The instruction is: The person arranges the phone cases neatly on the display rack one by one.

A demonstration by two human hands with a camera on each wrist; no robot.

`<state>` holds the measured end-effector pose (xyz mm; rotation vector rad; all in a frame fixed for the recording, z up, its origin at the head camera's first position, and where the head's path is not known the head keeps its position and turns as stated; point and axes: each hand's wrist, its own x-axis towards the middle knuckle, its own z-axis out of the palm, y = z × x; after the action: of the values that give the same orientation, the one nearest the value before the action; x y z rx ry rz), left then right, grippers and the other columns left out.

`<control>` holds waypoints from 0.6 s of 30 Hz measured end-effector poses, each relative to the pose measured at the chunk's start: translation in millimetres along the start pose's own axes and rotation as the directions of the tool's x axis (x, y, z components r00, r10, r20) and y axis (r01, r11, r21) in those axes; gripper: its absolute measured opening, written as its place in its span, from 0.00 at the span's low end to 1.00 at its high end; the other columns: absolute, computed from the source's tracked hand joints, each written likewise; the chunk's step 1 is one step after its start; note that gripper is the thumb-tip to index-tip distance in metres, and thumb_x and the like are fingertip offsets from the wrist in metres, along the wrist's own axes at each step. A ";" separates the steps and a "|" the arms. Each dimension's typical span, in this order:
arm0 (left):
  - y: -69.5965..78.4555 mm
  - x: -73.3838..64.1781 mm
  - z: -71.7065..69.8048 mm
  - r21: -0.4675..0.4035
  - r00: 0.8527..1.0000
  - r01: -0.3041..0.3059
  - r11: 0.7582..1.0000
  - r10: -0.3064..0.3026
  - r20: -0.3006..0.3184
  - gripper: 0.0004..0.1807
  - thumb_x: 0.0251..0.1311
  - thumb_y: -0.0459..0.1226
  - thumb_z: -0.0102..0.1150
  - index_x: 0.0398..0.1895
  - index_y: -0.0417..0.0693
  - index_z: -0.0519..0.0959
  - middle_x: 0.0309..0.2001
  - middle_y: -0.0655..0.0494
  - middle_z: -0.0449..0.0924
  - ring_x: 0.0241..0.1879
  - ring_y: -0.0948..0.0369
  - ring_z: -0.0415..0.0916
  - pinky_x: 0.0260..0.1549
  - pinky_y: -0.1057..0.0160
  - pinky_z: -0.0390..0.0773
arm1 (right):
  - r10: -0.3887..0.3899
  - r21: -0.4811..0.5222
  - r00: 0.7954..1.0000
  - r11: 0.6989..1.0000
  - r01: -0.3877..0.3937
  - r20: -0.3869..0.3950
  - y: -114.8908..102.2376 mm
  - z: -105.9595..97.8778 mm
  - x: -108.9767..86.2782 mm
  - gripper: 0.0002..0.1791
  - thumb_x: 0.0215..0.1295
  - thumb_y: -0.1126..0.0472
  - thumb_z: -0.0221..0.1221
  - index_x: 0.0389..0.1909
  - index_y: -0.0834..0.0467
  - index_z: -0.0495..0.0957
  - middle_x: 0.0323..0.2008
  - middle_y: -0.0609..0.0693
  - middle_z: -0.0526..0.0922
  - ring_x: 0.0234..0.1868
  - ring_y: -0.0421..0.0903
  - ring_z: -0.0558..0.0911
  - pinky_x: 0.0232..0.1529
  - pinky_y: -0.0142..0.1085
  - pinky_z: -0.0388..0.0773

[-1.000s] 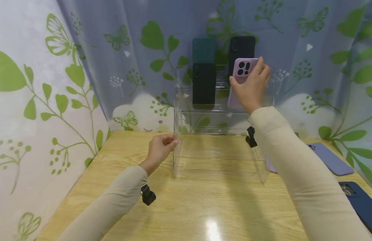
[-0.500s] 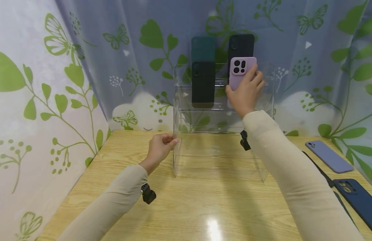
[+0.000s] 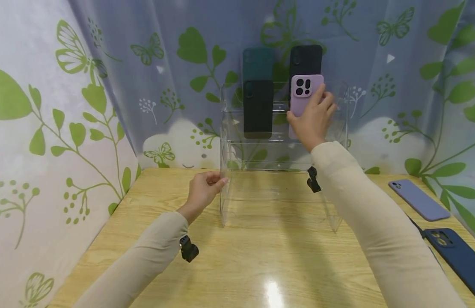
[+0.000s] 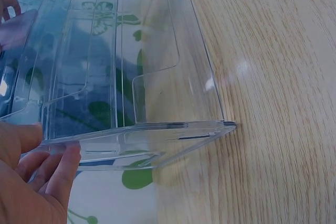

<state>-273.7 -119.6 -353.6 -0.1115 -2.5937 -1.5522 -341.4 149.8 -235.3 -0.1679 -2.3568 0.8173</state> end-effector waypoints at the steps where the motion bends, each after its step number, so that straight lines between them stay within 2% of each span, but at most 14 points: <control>1: -0.3 -0.1 0.2 0.000 1.000 -0.001 1.000 0.001 -0.001 0.17 0.61 0.40 0.63 0.50 0.39 0.81 0.45 0.44 0.84 0.41 0.53 0.83 0.37 0.61 0.84 | 0.001 -0.008 1.000 1.000 -0.001 0.008 -0.2 -0.4 -0.1 0.56 0.60 0.50 0.63 0.76 0.60 0.35 0.66 0.63 0.51 0.65 0.61 0.53 0.65 0.53 0.59; 5: -1.1 -0.5 0.8 -0.001 1.000 0.002 1.000 -0.002 0.002 0.17 0.61 0.40 0.63 0.51 0.39 0.81 0.46 0.44 0.84 0.41 0.53 0.83 0.37 0.61 0.84 | 0.003 -0.027 1.000 1.000 -0.002 0.030 -1.2 -1.6 0.3 0.56 0.60 0.49 0.63 0.76 0.61 0.34 0.66 0.64 0.51 0.64 0.62 0.54 0.65 0.53 0.59; 11: -0.4 -0.5 0.2 0.002 1.000 0.004 1.000 -0.004 0.000 0.18 0.61 0.40 0.63 0.51 0.39 0.81 0.46 0.44 0.84 0.41 0.53 0.83 0.37 0.60 0.84 | 0.001 0.006 0.999 1.000 -0.001 0.045 -2.0 -3.4 -0.5 0.57 0.61 0.49 0.63 0.75 0.61 0.33 0.67 0.64 0.49 0.66 0.62 0.53 0.67 0.51 0.57; 18: 1.9 -0.9 -0.9 0.009 1.000 0.004 1.000 -0.004 -0.001 0.18 0.62 0.39 0.63 0.51 0.38 0.81 0.46 0.43 0.84 0.42 0.52 0.83 0.37 0.61 0.84 | -0.002 0.015 0.992 1.000 0.000 0.129 -4.5 -16.5 -3.1 0.59 0.61 0.46 0.63 0.75 0.63 0.30 0.72 0.65 0.44 0.69 0.65 0.49 0.70 0.53 0.52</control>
<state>-272.5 -119.5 -351.6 -0.1047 -2.6011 -1.5419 -328.6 153.7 -224.2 -0.1105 -2.4705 0.8681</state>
